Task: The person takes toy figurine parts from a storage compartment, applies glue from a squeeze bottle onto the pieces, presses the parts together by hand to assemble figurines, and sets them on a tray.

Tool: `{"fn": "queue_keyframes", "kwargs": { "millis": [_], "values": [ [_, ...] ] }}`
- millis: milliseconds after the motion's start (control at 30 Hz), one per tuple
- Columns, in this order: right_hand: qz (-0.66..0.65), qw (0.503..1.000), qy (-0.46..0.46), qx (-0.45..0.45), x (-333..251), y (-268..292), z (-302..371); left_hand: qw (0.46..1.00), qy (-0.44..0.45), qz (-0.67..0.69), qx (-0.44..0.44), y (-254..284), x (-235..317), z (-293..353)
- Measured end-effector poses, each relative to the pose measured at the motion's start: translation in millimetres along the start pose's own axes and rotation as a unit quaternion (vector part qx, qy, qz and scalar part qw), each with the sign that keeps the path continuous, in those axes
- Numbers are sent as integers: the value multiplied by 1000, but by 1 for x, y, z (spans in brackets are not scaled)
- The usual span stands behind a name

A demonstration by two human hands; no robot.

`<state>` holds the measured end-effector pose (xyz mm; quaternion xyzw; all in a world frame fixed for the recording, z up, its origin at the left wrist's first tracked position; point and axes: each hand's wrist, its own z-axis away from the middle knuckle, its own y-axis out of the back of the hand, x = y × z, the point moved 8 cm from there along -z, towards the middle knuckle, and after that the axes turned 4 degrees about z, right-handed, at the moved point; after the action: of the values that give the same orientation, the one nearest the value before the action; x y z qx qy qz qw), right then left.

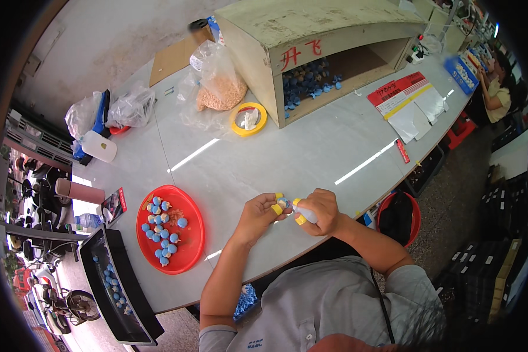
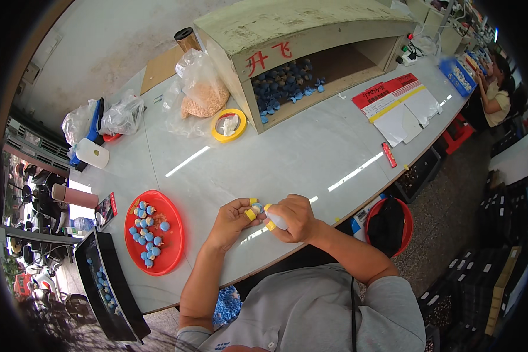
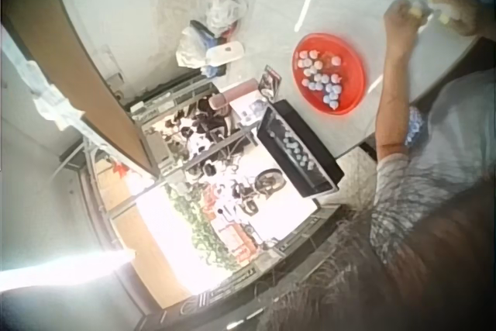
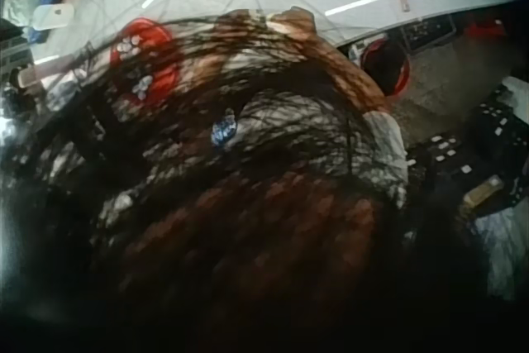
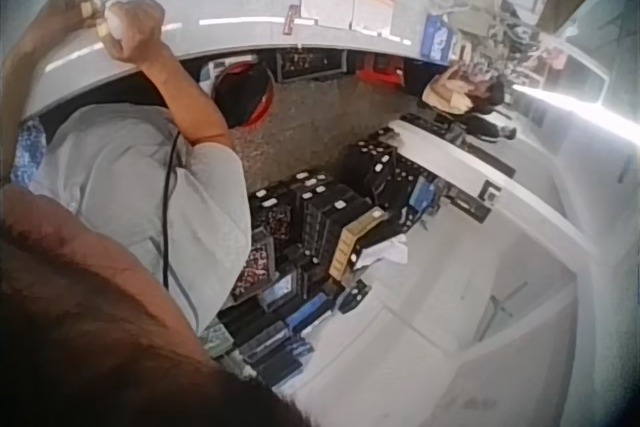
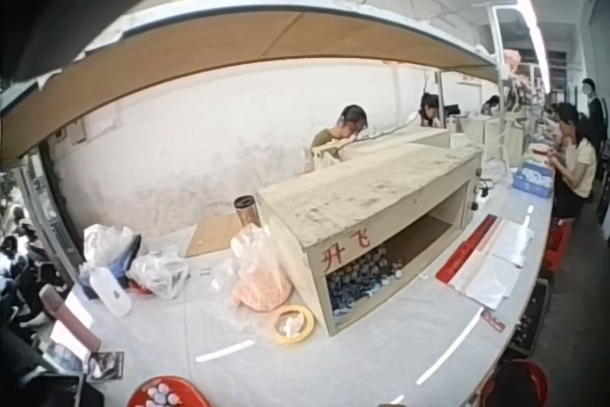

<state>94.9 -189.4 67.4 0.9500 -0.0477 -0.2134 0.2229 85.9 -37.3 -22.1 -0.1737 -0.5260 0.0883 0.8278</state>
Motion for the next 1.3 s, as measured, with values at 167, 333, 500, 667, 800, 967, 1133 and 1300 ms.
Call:
{"fn": "queue_keyframes", "kwargs": {
  "millis": [167,333,500,667,800,967,1133,1300],
  "values": [
    [-38,999,-33,14,7,9,5,1000,7,6,10,2,2,2],
    [-105,973,-194,72,37,24,23,998,20,64,15,3,4,2],
    [-197,905,-356,125,77,54,30,994,17,107,-24,-1,5,-3],
    [-60,889,-438,121,153,109,50,993,22,111,23,8,6,3],
    [206,883,-406,114,183,160,50,995,6,96,6,10,5,3],
    [279,847,-437,115,206,184,72,992,9,128,2,6,6,2],
    [409,841,-247,253,125,176,38,990,6,135,33,12,4,0],
    [228,960,-149,70,126,91,-22,993,-11,119,17,9,11,3]
  ]
}}
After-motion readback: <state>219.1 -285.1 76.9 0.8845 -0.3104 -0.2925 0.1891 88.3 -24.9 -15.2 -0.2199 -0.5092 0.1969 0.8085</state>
